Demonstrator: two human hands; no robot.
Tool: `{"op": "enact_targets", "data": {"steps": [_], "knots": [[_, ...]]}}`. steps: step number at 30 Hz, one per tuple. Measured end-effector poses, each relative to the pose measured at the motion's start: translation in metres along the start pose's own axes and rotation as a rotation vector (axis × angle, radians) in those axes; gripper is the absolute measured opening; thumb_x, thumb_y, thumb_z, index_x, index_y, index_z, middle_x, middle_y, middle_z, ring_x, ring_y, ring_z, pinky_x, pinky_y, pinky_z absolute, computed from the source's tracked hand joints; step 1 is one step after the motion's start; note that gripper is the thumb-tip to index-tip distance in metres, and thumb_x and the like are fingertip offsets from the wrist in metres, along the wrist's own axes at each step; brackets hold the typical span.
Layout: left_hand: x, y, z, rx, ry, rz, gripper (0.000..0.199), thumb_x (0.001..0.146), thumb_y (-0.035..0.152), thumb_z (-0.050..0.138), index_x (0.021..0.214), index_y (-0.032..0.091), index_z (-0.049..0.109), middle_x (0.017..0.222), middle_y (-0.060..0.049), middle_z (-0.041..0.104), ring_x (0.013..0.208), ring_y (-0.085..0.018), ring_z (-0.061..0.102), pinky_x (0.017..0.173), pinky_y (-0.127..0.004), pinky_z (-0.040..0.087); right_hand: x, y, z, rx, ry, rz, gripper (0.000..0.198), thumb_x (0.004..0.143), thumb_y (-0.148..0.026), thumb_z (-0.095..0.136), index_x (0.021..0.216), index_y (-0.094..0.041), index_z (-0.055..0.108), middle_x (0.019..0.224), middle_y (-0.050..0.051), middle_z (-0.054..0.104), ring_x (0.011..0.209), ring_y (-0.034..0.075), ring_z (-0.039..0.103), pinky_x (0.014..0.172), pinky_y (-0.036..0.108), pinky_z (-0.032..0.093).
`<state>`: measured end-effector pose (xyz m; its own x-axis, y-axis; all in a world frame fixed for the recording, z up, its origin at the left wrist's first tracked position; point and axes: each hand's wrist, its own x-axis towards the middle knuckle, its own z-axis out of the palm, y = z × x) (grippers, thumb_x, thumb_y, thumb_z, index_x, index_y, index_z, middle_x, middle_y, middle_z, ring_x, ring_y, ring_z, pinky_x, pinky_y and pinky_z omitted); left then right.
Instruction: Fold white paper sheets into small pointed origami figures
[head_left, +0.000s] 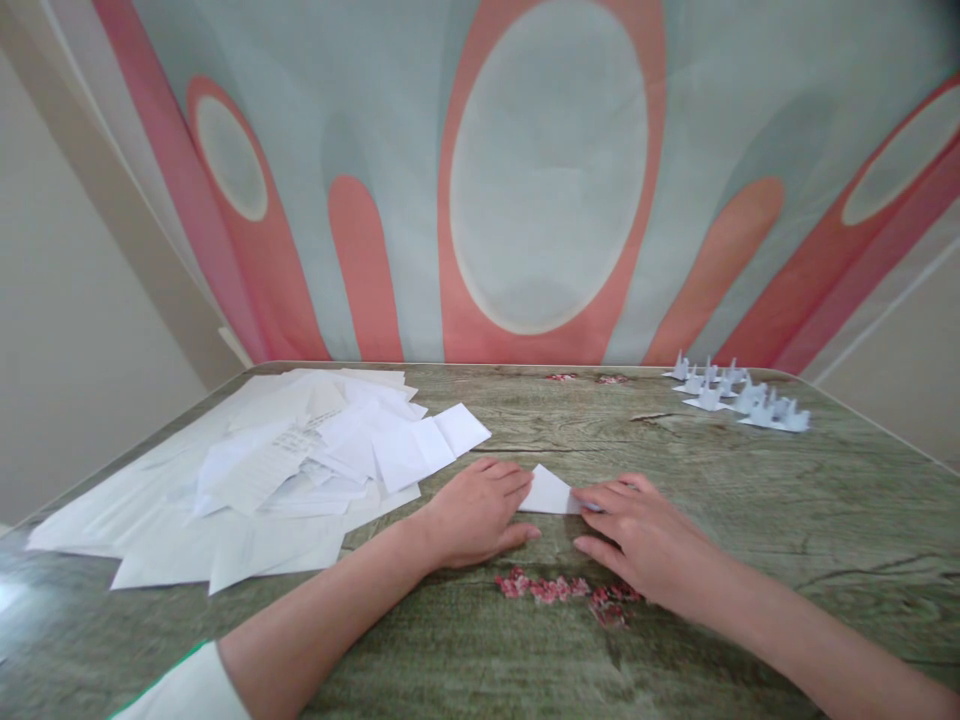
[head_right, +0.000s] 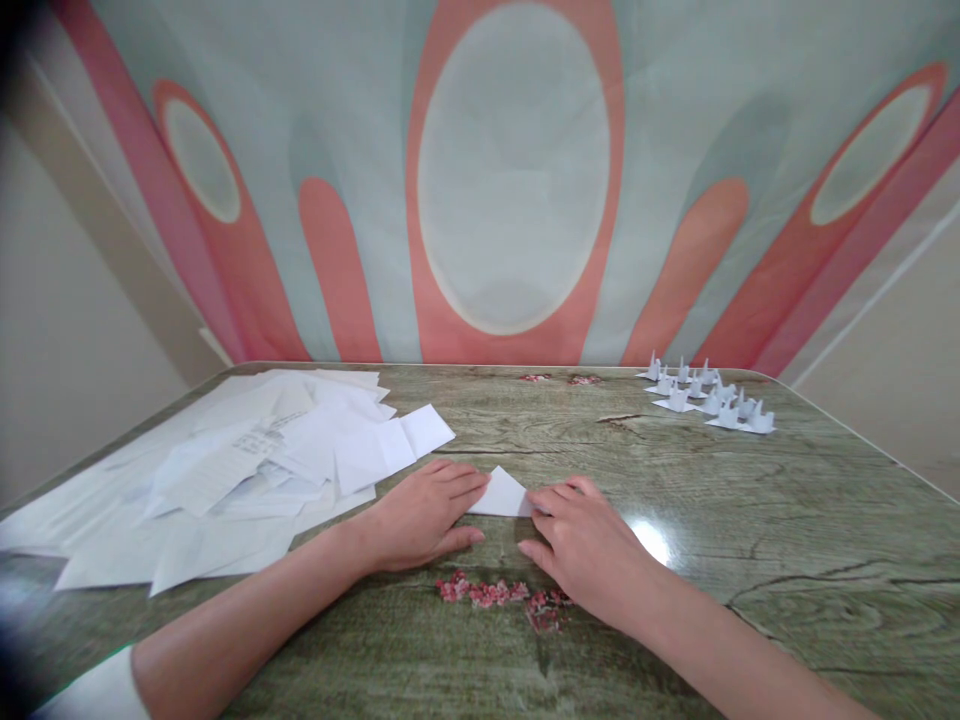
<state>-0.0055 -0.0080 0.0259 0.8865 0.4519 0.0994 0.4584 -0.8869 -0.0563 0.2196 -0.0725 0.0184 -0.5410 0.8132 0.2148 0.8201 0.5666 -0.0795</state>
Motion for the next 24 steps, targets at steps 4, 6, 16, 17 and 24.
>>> {"op": "enact_targets", "data": {"steps": [4, 6, 16, 17, 24], "knots": [[0.0, 0.0, 0.001, -0.001, -0.012, -0.001, 0.053, 0.088, 0.052, 0.034, 0.121, 0.013, 0.049, 0.124, -0.009, 0.054, 0.113, -0.021, 0.046, 0.097, -0.031, 0.028, -0.005, 0.003, -0.002, -0.101, -0.021, 0.038, 0.014, 0.08, -0.018, 0.054, 0.08, -0.017, 0.068, 0.091, 0.008, 0.064, 0.089, 0.023, 0.056, 0.081, 0.041, 0.034], [0.0, 0.0, 0.002, -0.001, -0.011, 0.0, 0.052, 0.088, 0.052, 0.034, 0.121, 0.013, 0.049, 0.125, -0.009, 0.053, 0.114, -0.021, 0.046, 0.097, -0.031, 0.028, -0.006, 0.004, -0.001, -0.145, -0.037, 0.045, 0.018, 0.076, -0.01, 0.052, 0.078, -0.016, 0.068, 0.089, 0.009, 0.064, 0.088, 0.023, 0.056, 0.079, 0.04, 0.034], [0.0, -0.001, 0.006, -0.009, 0.007, 0.0, 0.054, 0.088, 0.053, 0.034, 0.121, 0.013, 0.05, 0.124, -0.009, 0.053, 0.114, -0.022, 0.045, 0.099, -0.033, 0.026, -0.006, 0.01, -0.002, -0.165, -0.034, 0.037, 0.022, 0.073, -0.006, 0.05, 0.082, -0.016, 0.068, 0.099, 0.008, 0.064, 0.09, 0.022, 0.054, 0.081, 0.038, 0.033], [0.0, -0.001, 0.006, -0.007, 0.014, 0.001, 0.054, 0.088, 0.054, 0.033, 0.12, 0.014, 0.05, 0.124, -0.009, 0.053, 0.115, -0.022, 0.045, 0.099, -0.033, 0.026, -0.005, 0.009, -0.001, -0.158, -0.017, 0.043, 0.024, 0.074, -0.007, 0.05, 0.088, -0.016, 0.067, 0.103, 0.008, 0.063, 0.092, 0.022, 0.054, 0.082, 0.038, 0.033], [0.0, 0.0, 0.006, 0.009, 0.007, 0.002, 0.054, 0.088, 0.052, 0.033, 0.121, 0.012, 0.05, 0.124, -0.009, 0.054, 0.115, -0.022, 0.045, 0.099, -0.032, 0.025, 0.006, 0.006, 0.021, -0.048, 0.041, -0.021, 0.038, 0.079, -0.002, 0.044, 0.111, -0.018, 0.058, 0.116, 0.004, 0.06, 0.105, 0.021, 0.047, 0.086, 0.034, 0.033]]}}
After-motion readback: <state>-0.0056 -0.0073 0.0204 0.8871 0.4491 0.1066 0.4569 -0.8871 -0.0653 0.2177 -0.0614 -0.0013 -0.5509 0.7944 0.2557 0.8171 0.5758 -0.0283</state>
